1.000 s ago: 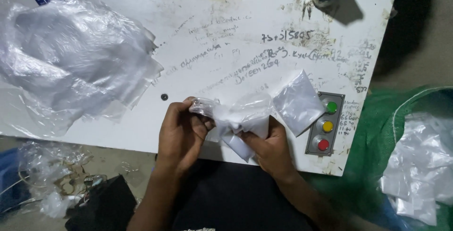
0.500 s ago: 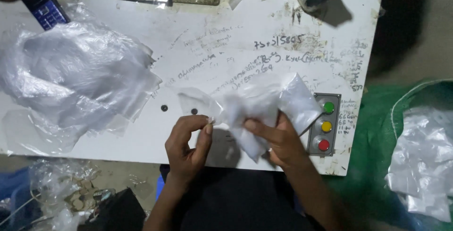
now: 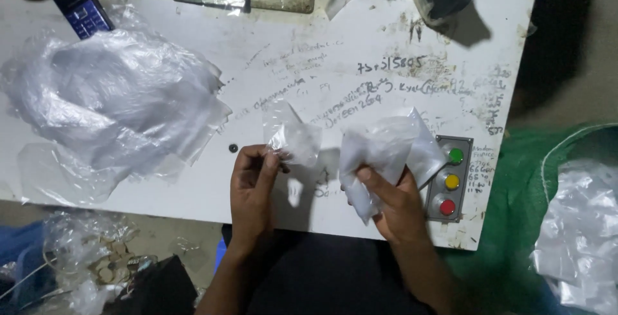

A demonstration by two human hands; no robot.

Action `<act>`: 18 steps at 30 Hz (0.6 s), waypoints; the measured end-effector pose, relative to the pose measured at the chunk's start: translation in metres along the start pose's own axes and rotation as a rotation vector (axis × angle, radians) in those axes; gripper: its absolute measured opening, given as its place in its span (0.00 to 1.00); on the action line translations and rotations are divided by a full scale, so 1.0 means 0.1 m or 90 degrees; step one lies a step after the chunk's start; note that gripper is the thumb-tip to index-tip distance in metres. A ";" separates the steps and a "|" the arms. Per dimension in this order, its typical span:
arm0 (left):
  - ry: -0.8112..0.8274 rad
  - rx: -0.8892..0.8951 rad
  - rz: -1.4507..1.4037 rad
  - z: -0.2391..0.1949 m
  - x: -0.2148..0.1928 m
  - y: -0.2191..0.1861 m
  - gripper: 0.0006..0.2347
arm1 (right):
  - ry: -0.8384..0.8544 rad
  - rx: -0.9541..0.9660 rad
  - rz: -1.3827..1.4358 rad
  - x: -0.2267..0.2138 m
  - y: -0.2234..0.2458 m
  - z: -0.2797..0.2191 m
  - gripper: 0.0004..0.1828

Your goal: The person is manually folding plastic bags and placing them into a collection bin at a workstation.

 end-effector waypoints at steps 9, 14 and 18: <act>0.058 -0.081 0.110 0.06 -0.02 0.25 0.07 | 0.117 0.083 -0.120 0.19 -0.53 0.11 0.22; -0.032 -0.221 -0.164 0.08 -0.12 0.36 0.05 | 0.102 0.088 -0.233 -0.01 -0.64 -0.08 0.23; 0.034 -0.030 0.027 0.10 -0.14 0.15 0.06 | 0.002 -0.035 -0.099 0.06 -0.04 -0.10 0.22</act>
Point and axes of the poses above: each hand's wrist, its own z-axis towards the middle knuckle, its own x-axis out of the palm, y = z × x, the point moved 8 cm from there along z, towards the middle knuckle
